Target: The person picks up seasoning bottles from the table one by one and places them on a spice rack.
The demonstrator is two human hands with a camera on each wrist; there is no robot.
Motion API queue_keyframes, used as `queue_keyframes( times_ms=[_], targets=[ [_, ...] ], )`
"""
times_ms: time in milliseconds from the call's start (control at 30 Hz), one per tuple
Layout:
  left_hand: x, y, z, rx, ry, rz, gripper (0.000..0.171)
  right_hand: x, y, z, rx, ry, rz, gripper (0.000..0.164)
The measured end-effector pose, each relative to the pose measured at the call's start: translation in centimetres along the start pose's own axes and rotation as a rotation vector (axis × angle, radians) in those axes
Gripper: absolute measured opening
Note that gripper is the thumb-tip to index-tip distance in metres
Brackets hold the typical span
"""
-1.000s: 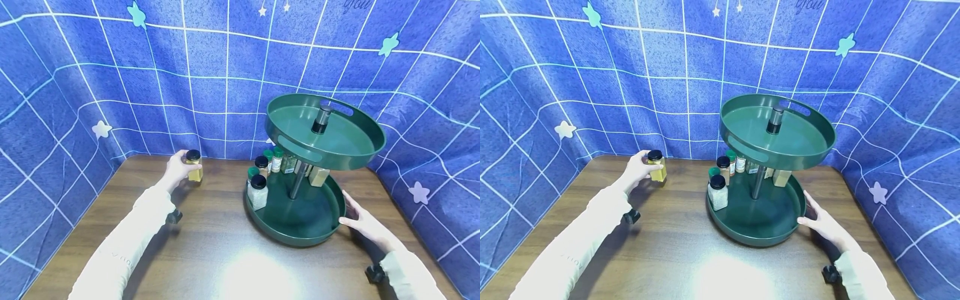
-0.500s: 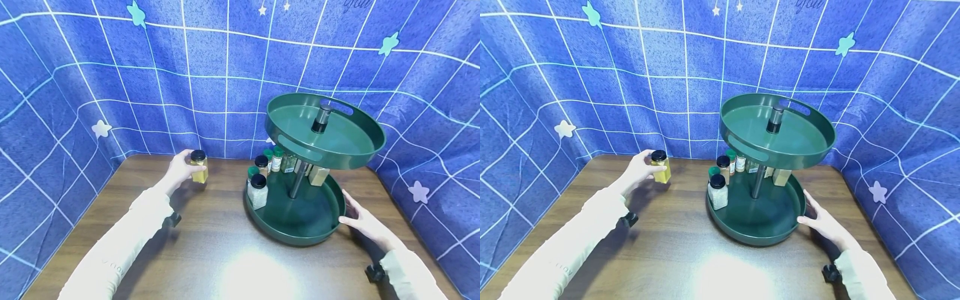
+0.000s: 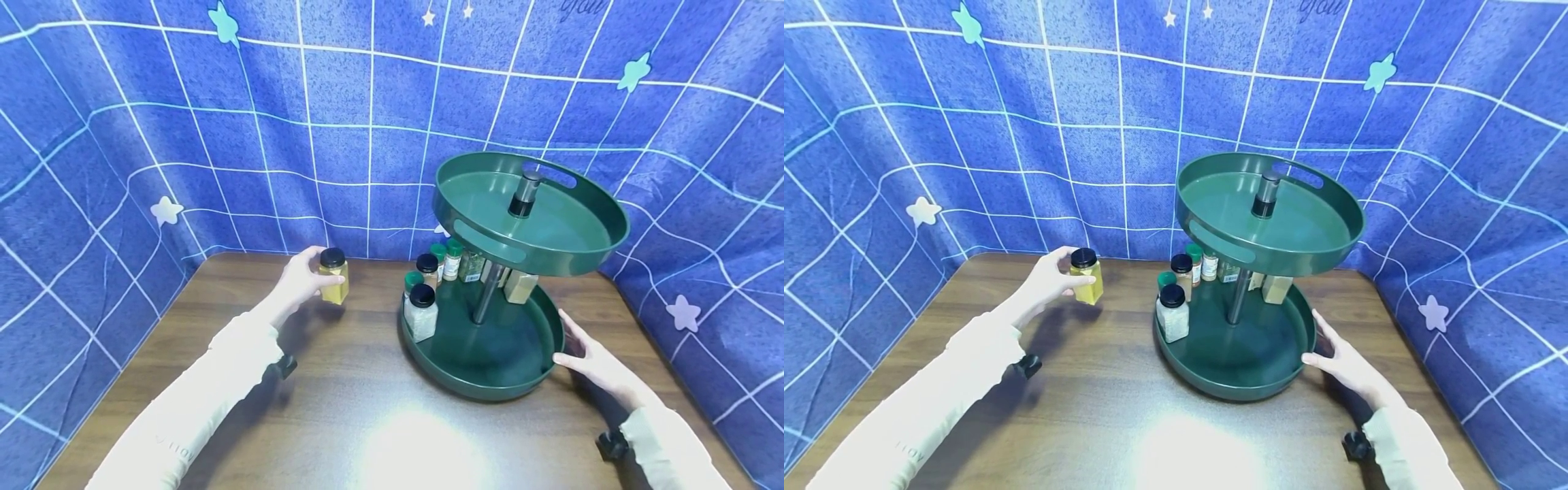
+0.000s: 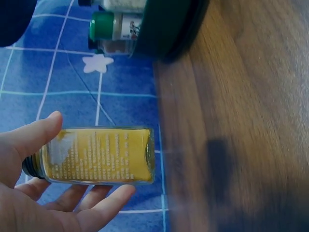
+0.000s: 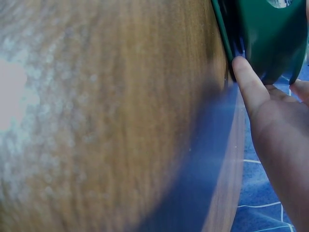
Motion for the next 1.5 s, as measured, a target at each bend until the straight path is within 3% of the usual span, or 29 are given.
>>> queue_keyframes(
  times_ms=[400, 967, 1200, 1500],
  targets=[
    [-1.0, -1.1, -2.3, -0.068, -0.027, 0.031, 0.058, 0.0, 0.1, -0.3, -0.044, -0.024, -0.004, 0.081],
    [-3.1, -2.9, -6.1, -0.157, -0.237, 0.103, 0.053, -0.1, -0.2, 0.2, 0.013, 0.001, -0.007, 0.080],
    [-3.7, -3.3, -8.0, -0.287, -0.186, 0.121, 0.051, 0.0, -0.1, -0.4, -0.040, -0.010, -0.006, 0.080],
    [-4.9, -3.9, -10.0, -0.385, -0.136, 0.171, 0.051, 0.0, 0.0, -0.6, -0.045, -0.005, -0.001, 0.081]
  ],
)
Point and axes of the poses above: each hand's wrist, its own y-axis towards the middle knuckle, its own x-axis out of the back of the hand, z = x × y, the point moved 6 cm from there along y, towards the middle knuckle, and after that the axes turned 12 degrees about -x, right-handed, at the moved point
